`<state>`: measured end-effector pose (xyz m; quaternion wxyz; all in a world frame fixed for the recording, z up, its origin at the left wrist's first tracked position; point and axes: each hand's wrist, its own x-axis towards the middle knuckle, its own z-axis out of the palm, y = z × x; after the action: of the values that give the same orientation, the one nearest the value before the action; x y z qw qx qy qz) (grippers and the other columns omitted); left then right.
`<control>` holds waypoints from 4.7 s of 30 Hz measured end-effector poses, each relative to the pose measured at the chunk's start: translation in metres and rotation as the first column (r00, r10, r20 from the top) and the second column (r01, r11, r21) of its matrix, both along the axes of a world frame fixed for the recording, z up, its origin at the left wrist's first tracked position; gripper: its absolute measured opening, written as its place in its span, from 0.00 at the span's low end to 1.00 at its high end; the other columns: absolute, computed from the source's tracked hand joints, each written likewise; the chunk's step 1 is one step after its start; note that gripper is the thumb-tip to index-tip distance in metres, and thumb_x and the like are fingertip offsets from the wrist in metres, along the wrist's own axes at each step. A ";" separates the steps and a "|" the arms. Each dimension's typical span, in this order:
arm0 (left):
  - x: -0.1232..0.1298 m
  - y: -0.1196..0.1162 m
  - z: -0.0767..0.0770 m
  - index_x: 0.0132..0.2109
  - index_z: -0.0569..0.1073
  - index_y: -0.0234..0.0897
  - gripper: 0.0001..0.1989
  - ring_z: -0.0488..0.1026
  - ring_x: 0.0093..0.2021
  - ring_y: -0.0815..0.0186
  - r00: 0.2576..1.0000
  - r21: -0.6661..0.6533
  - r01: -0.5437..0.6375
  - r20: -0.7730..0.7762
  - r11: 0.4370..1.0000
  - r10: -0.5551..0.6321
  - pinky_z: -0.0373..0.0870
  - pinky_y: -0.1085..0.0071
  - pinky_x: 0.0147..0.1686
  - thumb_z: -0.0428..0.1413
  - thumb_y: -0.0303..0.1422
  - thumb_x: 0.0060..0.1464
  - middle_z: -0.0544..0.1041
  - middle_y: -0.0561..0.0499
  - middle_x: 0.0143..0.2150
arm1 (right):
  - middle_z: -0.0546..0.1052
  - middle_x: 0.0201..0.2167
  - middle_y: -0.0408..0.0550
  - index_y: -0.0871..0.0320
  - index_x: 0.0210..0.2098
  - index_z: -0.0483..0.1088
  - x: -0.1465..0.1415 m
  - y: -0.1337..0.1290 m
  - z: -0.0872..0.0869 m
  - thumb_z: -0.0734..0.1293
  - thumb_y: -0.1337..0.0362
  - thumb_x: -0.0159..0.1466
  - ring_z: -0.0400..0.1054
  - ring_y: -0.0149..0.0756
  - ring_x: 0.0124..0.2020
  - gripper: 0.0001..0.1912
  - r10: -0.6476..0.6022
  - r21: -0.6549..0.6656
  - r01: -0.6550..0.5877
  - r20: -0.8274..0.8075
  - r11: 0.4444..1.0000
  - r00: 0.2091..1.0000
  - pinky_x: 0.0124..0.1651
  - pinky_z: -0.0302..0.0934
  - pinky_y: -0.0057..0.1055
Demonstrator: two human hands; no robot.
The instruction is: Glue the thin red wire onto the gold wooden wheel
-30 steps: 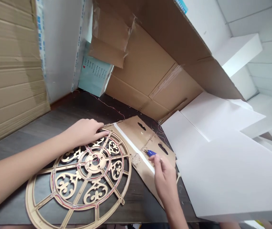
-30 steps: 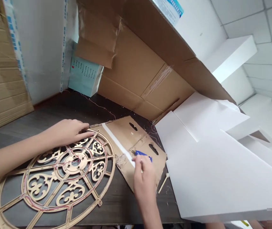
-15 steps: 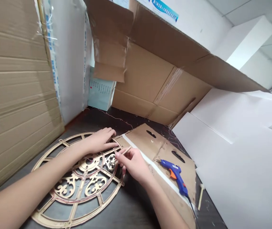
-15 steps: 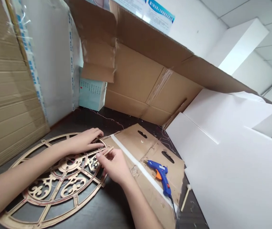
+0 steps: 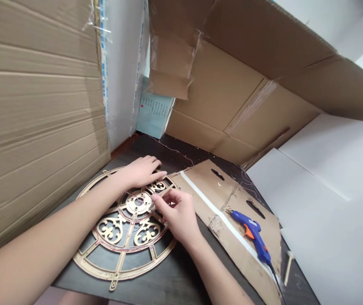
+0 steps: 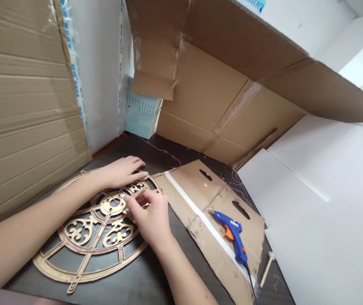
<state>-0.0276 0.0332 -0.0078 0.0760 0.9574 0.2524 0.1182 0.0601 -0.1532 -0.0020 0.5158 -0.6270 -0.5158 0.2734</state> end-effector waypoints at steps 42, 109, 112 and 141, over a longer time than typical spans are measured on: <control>0.005 0.002 -0.014 0.67 0.64 0.33 0.38 0.59 0.67 0.47 0.998 -0.033 -0.046 -0.047 0.998 0.044 0.56 0.53 0.65 0.42 0.55 0.61 0.63 0.36 0.68 | 0.73 0.29 0.44 0.59 0.34 0.70 0.009 -0.005 -0.010 0.63 0.62 0.67 0.64 0.29 0.29 0.09 0.224 -0.039 -0.220 0.136 0.975 0.965 0.34 0.59 0.25; 0.005 -0.002 -0.010 0.67 0.64 0.31 0.38 0.60 0.67 0.47 0.996 -0.009 -0.050 -0.078 0.999 0.049 0.57 0.53 0.65 0.42 0.55 0.62 0.64 0.35 0.68 | 0.76 0.33 0.43 0.60 0.34 0.72 0.007 -0.010 -0.004 0.63 0.66 0.69 0.68 0.30 0.33 0.08 0.324 0.006 -0.332 0.210 0.943 0.923 0.38 0.60 0.25; 0.005 -0.002 -0.010 0.66 0.64 0.32 0.38 0.60 0.67 0.47 0.996 -0.006 -0.054 -0.076 0.999 0.053 0.57 0.52 0.65 0.42 0.55 0.62 0.63 0.36 0.68 | 0.76 0.32 0.43 0.60 0.33 0.72 0.007 -0.010 -0.003 0.64 0.68 0.68 0.68 0.29 0.33 0.08 0.331 0.011 -0.342 0.228 0.940 0.916 0.38 0.60 0.25; 0.005 -0.003 -0.009 0.67 0.64 0.31 0.38 0.59 0.68 0.47 0.995 -0.030 -0.069 -0.077 0.997 0.067 0.55 0.53 0.66 0.42 0.55 0.61 0.63 0.35 0.69 | 0.75 0.30 0.43 0.60 0.32 0.72 0.007 -0.009 -0.009 0.64 0.66 0.66 0.64 0.28 0.29 0.08 0.253 0.001 -0.257 0.172 0.966 0.952 0.33 0.57 0.24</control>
<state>-0.0224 0.0297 -0.0169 0.0779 0.9506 0.2895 0.0801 0.0673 -0.1620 -0.0112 0.4376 -0.5701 -0.6377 0.2771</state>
